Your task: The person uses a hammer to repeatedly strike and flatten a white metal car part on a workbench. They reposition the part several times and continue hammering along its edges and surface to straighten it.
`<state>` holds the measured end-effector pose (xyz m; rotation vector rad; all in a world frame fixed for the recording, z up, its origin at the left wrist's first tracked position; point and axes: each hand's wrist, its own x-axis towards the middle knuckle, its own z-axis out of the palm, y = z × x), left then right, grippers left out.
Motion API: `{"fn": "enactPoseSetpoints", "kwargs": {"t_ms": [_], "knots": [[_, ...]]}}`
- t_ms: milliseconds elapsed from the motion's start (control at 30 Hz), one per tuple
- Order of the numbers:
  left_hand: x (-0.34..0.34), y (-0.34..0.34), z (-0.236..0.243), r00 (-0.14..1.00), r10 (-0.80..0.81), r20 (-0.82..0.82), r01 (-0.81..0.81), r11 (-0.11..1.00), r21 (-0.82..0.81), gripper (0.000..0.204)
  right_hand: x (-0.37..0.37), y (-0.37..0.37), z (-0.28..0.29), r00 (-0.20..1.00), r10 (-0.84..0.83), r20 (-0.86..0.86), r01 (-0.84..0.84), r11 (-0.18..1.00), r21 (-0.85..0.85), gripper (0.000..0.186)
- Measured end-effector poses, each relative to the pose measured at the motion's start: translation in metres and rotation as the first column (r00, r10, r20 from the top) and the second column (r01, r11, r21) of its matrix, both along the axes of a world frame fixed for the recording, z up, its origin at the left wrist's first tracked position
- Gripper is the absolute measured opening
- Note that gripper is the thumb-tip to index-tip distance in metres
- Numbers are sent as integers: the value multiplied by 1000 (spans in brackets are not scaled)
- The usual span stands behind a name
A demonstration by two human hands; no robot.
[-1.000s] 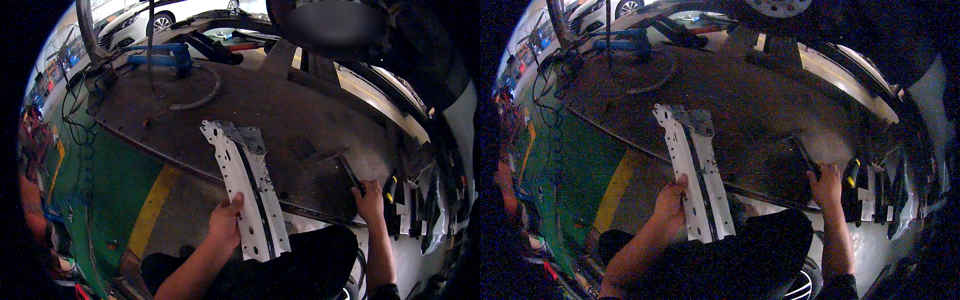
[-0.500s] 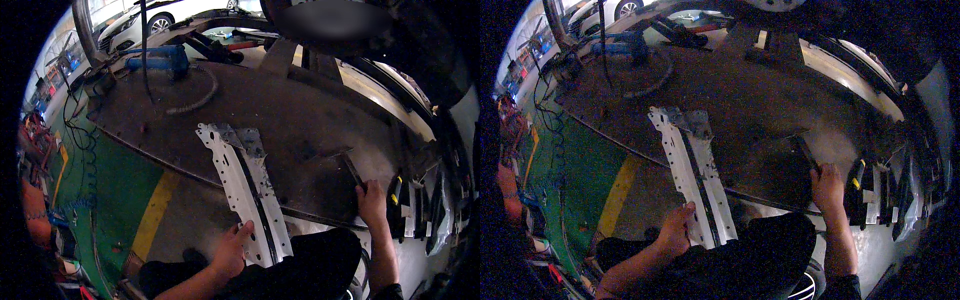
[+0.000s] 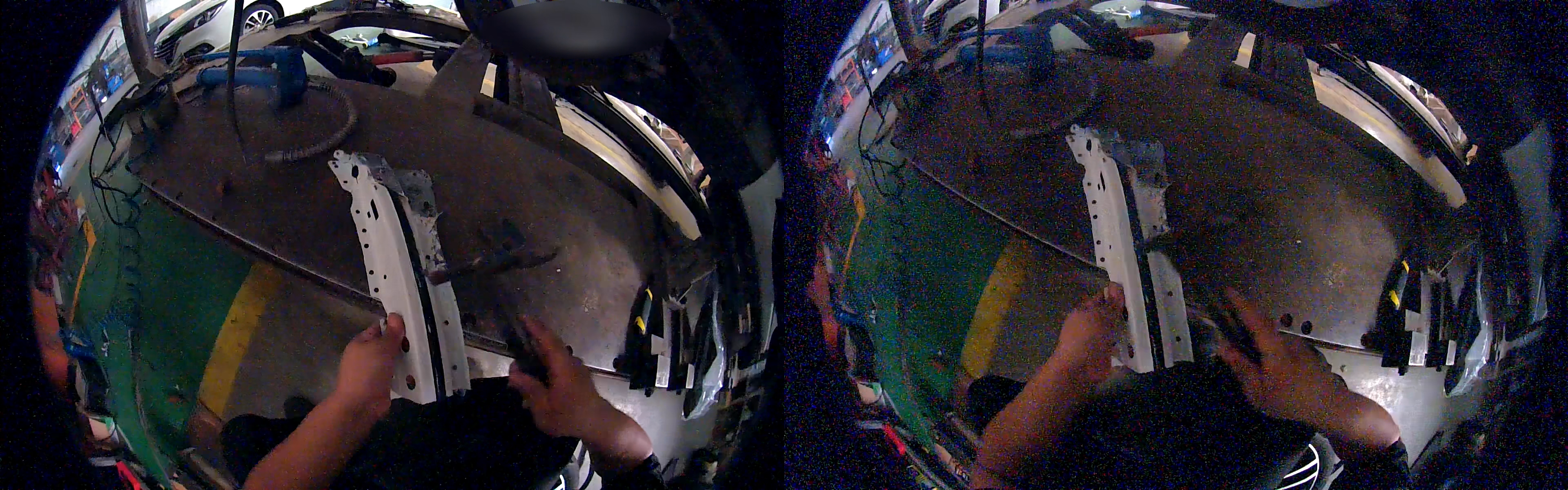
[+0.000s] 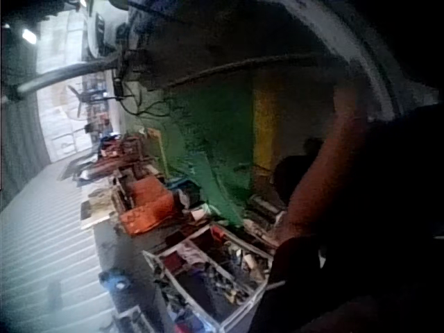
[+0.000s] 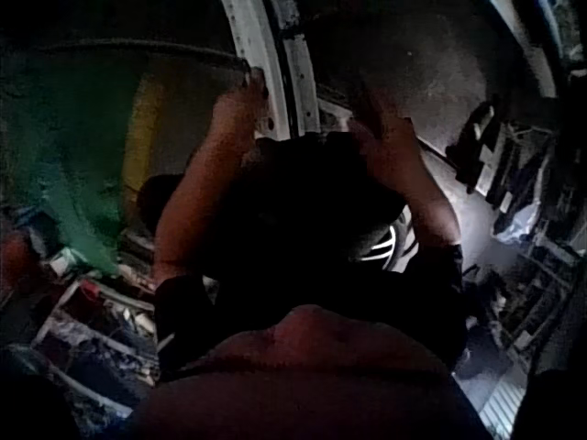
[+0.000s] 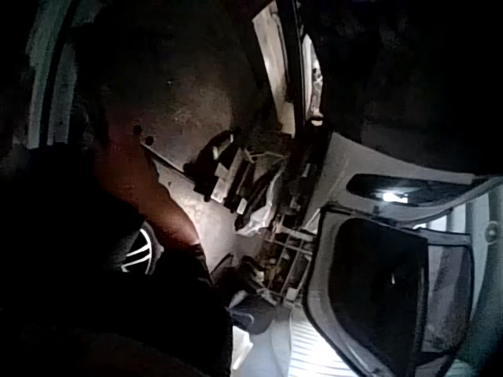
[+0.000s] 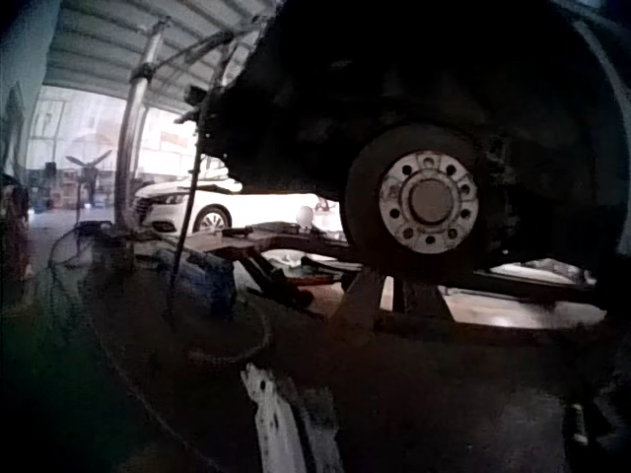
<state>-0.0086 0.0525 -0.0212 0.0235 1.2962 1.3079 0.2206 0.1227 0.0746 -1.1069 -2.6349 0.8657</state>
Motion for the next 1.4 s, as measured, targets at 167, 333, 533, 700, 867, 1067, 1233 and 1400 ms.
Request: {"fn": "enactPoseSetpoints", "kwargs": {"t_ms": [167, 333, 533, 700, 867, 1067, 1233, 1400], "knots": [[-4, 0, -6, 1000, -11, -4, 11, 999, -37, 42, -26, -10, -2, 982, 124, 139, -138, 987, 89, 74], [-2, 4, -9, 995, 19, 100, -25, 998, 57, 40, -29, -10, -23, 990, 104, 97, -116, 986, 123, 71], [-3, 2, -8, 999, 38, 35, -39, 999, 19, 39, -34, -12, 3, 998, -55, 30, 55, 998, -6, 68], [-2, 3, -3, 996, 53, 68, -55, 998, 25, 35, -45, -6, -23, 997, 76, 5, -76, 993, 88, 66], [-5, 0, 15, 999, 50, 4, -50, 998, -29, 38, -50, -8, 4, 994, -22, 108, 22, 1000, -5, 67], [-5, 3, 5, 999, 28, 27, -28, 999, 22, 41, -39, -10, -28, 1000, 6, -18, -4, 994, 113, 68], [-6, 0, 16, 994, 109, 8, -109, 994, 19, 36, -48, -13, -6, 996, -78, 42, 79, 997, -12, 67], [-6, 5, 9, 1000, 8, -22, -7, 998, 56, 35, -46, -1, -28, 995, 36, -88, -19, 982, 187, 62]]}}
